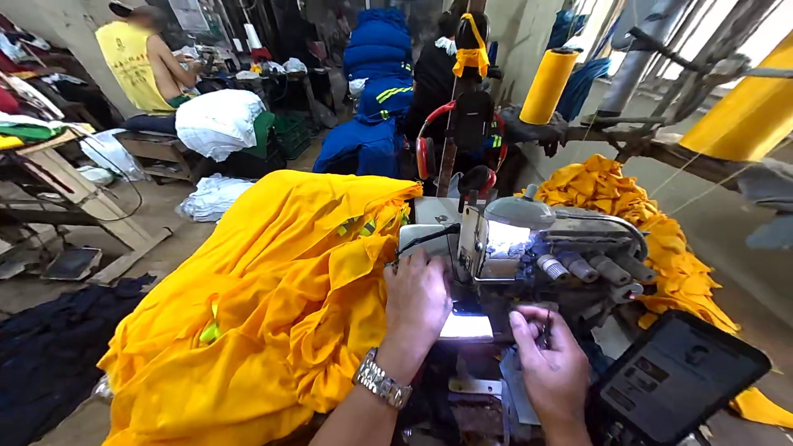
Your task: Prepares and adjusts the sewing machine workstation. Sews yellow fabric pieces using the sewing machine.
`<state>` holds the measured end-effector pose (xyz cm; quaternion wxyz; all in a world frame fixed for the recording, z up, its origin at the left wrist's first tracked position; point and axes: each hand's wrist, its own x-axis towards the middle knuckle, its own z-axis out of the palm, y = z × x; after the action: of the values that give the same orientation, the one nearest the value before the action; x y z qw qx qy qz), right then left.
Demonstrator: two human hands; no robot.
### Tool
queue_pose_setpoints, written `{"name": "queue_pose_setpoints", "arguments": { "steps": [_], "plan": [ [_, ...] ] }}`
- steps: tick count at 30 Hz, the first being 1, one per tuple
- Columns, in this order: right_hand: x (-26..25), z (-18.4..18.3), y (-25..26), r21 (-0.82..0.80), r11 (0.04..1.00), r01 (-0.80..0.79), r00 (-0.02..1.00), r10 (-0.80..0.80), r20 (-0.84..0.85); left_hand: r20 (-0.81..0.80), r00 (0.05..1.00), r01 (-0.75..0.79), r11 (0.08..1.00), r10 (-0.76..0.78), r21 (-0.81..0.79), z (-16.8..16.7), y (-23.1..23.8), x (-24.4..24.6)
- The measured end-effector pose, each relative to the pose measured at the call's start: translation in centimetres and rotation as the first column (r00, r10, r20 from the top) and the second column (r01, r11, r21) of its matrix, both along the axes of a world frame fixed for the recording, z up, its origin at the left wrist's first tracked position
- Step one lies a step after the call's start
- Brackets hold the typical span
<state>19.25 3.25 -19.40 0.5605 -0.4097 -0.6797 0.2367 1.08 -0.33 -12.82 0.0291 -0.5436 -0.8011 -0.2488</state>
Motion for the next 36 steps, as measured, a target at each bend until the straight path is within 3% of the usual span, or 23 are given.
{"name": "queue_pose_setpoints", "arguments": {
  "steps": [3,6,23,36],
  "plan": [
    [-1.3,0.2,0.9,0.022,0.984,0.175,0.971,-0.176,0.164,0.026,0.999,-0.032,0.999,0.032,-0.009,0.2,-0.1,-0.1],
    [-1.7,-0.1,1.2,0.05,0.963,0.265,0.94,-0.269,0.211,0.035,0.998,-0.046,0.999,0.046,-0.013,0.2,-0.1,0.0],
    [-0.7,-0.4,1.9,0.196,0.961,0.194,0.93,-0.244,0.276,-0.039,0.999,-0.039,0.997,0.037,-0.062,0.4,-0.4,0.1],
    [2.0,-0.3,0.7,0.182,0.97,0.162,0.915,-0.217,0.341,-0.031,0.999,-0.04,0.997,0.038,-0.067,0.2,-0.7,0.1]
  ]
}}
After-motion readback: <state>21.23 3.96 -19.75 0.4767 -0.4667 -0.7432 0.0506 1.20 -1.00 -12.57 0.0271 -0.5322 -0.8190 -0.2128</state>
